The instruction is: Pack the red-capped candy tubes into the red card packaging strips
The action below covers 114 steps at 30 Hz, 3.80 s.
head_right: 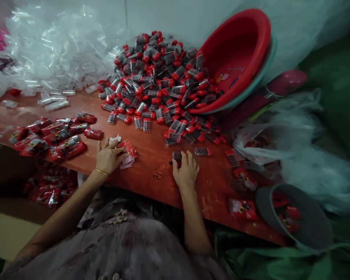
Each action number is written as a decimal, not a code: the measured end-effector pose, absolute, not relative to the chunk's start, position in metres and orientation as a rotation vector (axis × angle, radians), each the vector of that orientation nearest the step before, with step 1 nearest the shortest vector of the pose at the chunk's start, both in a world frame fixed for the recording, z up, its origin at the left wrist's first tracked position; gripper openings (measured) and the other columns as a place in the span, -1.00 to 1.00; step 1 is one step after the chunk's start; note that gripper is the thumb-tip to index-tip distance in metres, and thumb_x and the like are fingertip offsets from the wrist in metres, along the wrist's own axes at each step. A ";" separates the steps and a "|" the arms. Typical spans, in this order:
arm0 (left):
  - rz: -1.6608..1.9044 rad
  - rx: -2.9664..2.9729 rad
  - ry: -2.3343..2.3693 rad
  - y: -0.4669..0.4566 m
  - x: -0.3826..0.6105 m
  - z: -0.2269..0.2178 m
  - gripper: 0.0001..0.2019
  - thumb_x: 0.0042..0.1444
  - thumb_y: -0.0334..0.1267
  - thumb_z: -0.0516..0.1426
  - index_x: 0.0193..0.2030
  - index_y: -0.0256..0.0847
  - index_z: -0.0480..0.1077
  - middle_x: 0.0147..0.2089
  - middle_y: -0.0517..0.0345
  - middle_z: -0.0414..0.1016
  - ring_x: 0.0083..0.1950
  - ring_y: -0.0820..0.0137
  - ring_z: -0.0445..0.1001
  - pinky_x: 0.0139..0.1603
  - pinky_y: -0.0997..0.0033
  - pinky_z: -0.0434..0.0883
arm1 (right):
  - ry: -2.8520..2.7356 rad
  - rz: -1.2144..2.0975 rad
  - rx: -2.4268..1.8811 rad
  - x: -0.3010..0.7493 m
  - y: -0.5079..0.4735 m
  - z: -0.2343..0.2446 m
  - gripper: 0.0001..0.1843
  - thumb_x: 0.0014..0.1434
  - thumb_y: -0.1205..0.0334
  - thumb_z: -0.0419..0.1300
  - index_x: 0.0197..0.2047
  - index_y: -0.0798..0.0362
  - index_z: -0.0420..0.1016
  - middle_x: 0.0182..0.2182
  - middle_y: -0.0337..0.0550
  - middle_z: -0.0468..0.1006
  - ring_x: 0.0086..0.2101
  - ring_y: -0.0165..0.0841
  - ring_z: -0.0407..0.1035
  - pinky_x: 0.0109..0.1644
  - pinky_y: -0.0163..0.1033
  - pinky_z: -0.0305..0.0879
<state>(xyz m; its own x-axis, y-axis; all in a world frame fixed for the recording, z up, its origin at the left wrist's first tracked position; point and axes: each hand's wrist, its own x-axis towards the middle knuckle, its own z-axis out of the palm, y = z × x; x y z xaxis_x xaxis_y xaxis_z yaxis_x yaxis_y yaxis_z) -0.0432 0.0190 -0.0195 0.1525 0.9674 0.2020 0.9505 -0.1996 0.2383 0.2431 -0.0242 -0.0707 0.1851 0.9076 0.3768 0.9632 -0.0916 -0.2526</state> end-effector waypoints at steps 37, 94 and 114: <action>0.975 1.929 1.732 0.035 -0.032 -0.029 -0.74 0.11 -0.06 0.09 -0.40 -0.12 0.53 -0.01 0.09 0.55 0.18 0.23 0.35 0.22 0.07 0.21 | -1.608 0.720 -1.482 0.111 0.032 -0.035 -0.49 0.23 -0.08 -0.09 -0.64 0.02 0.17 -0.70 -0.33 0.20 -0.61 -0.48 0.09 -0.52 -0.34 -0.04; 0.874 0.404 1.127 -0.011 0.027 0.017 -0.48 -0.58 0.00 0.42 -0.47 -0.28 0.42 -0.53 0.19 0.49 -0.52 0.49 0.43 -0.50 0.53 0.35 | -1.662 0.061 -2.126 0.245 -0.037 -0.051 -0.62 0.07 0.02 0.16 -0.12 0.09 0.39 -0.01 0.07 0.44 -0.05 -0.06 0.27 -0.08 -0.02 0.18; 0.949 0.450 1.157 -0.008 0.020 0.008 -0.51 -0.51 0.03 0.40 -0.49 -0.30 0.45 -0.50 0.15 0.51 -0.49 0.48 0.44 -0.49 0.53 0.30 | -1.179 1.116 -1.377 0.215 -0.079 -0.004 -0.73 0.07 0.05 0.20 -0.21 0.03 0.45 -0.40 -0.19 0.54 -0.43 -0.39 0.40 -0.35 -0.30 0.33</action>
